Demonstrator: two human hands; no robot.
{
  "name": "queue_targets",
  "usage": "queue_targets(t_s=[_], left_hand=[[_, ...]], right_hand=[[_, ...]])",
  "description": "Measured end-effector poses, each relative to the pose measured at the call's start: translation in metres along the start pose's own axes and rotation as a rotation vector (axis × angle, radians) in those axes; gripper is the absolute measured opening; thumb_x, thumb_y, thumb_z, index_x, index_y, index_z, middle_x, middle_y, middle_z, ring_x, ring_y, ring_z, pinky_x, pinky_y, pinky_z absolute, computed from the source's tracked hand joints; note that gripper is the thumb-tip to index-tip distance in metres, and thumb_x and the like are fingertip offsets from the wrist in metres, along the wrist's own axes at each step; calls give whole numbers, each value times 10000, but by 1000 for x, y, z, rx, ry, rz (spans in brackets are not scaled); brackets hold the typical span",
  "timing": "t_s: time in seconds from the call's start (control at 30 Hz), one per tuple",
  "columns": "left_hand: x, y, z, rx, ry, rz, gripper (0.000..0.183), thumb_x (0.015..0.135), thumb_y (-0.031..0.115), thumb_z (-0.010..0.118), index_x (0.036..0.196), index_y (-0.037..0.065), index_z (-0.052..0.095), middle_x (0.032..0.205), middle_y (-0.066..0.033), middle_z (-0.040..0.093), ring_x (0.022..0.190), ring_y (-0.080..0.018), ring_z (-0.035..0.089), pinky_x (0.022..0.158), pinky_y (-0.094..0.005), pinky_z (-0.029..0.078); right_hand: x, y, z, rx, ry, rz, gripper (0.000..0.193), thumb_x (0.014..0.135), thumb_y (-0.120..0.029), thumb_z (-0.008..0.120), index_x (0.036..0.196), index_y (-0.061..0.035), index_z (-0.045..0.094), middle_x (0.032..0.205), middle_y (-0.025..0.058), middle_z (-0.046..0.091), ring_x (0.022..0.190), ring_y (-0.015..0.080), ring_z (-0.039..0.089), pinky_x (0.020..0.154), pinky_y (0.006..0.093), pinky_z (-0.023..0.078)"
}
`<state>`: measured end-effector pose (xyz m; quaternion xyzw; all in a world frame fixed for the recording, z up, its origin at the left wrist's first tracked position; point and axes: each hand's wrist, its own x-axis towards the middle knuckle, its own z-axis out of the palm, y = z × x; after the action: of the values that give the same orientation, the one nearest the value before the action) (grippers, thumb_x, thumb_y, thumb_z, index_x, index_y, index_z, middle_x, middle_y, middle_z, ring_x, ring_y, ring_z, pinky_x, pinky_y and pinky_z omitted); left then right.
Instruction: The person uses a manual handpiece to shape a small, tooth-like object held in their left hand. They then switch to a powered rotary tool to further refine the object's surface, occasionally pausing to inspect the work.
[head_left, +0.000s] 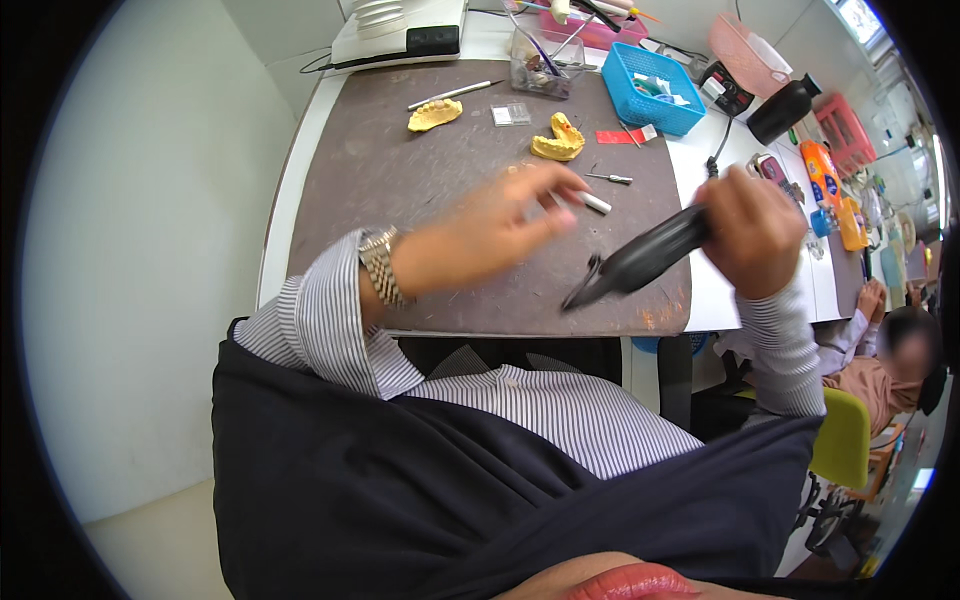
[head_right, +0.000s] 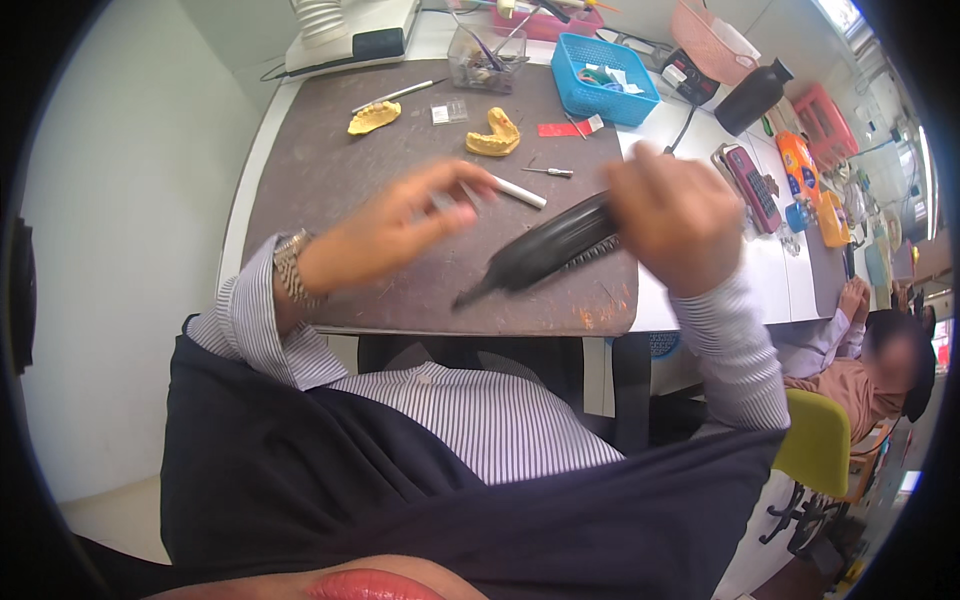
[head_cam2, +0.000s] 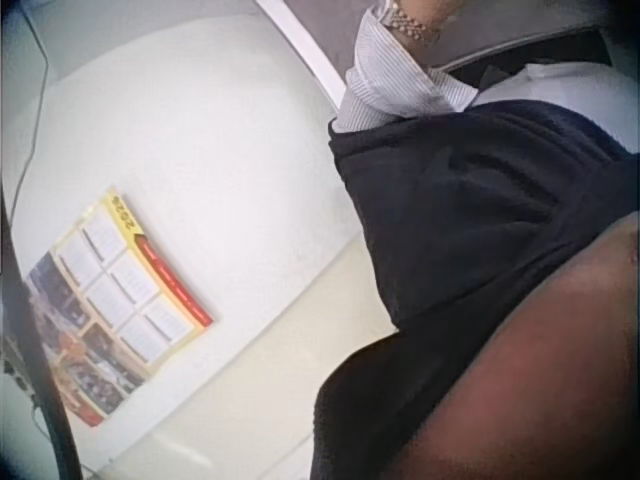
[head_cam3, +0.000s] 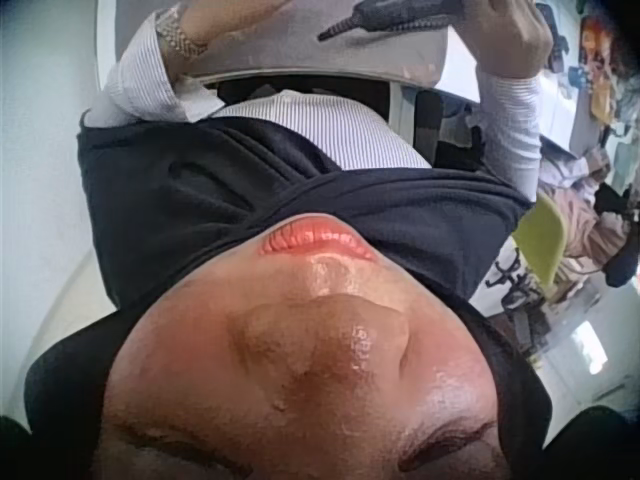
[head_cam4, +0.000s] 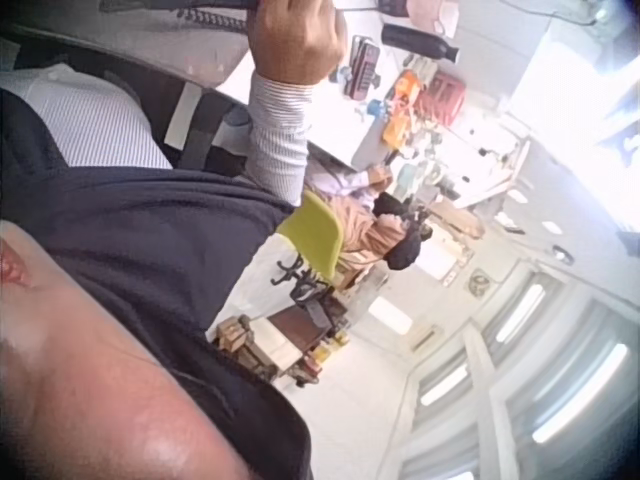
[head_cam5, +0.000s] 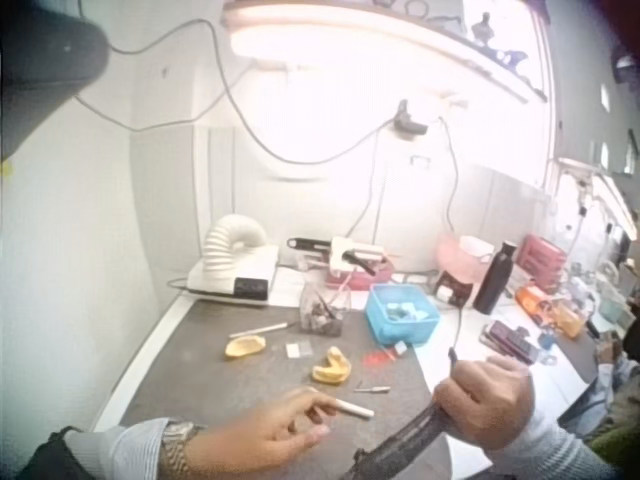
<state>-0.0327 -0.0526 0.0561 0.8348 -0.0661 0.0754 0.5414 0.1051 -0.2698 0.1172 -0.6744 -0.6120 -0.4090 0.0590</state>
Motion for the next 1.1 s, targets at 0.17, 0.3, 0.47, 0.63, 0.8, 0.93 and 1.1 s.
queue_targets(t_s=[0.17, 0.3, 0.47, 0.63, 0.8, 0.93, 1.1], left_hand=[[18, -54, -38, 573, 177, 43, 262, 757, 155, 655, 983, 46, 581, 994, -85, 570, 828, -178, 571, 702, -300, 462], [26, -70, -29, 594, 140, 19, 238, 742, 138, 669, 940, 37, 586, 892, -96, 593, 752, -201, 587, 660, -294, 469], [23, -71, -25, 644, 141, 3, 163, 752, 128, 661, 876, 36, 609, 840, -89, 601, 696, -186, 585, 639, -287, 472], [25, -69, -28, 571, 155, -13, 123, 794, 137, 623, 841, 23, 615, 846, -82, 603, 745, -188, 602, 676, -278, 482], [23, -38, -29, -563, 119, -309, 251, 870, 219, 567, 1029, 25, 563, 880, -4, 561, 780, -82, 541, 715, -218, 469], [27, -26, -21, -996, -9, -343, 341, 896, 208, 517, 1172, 14, 467, 920, -1, 514, 795, -42, 511, 719, -181, 458], [32, -28, -9, -1139, -106, -322, 293, 926, 196, 452, 1162, 23, 455, 863, 3, 470, 761, -34, 485, 712, -158, 447]], right_hand=[[-37, 45, -30, 529, -485, 850, 157, 691, -87, 604, 787, -19, 500, 612, 52, 504, 553, 149, 533, 507, 291, 404], [-55, 42, -31, 1427, -335, 1358, 176, 762, -179, 548, 691, -49, 452, 542, 0, 432, 396, 53, 390, 347, 194, 278], [-56, 31, -12, 2213, 164, 998, 237, 868, -192, 446, 817, 33, 394, 787, 117, 463, 320, 33, 326, 304, 122, 325], [-20, 11, -3, 2250, 535, 851, 334, 880, -160, 459, 1117, 70, 406, 1165, 252, 372, 747, 174, 541, 646, 249, 495], [-1, 10, 36, 2068, 691, 435, 163, 834, -88, 538, 979, -25, 495, 1019, 94, 408, 706, 102, 443, 619, 205, 359], [11, 11, 50, 2039, 624, 307, 145, 780, -43, 578, 874, -63, 470, 885, 52, 441, 676, 111, 398, 645, 194, 340], [5, 5, 79, 2199, 441, 477, 256, 788, -150, 506, 997, -6, 471, 987, 145, 441, 758, 160, 460, 629, 250, 400]])
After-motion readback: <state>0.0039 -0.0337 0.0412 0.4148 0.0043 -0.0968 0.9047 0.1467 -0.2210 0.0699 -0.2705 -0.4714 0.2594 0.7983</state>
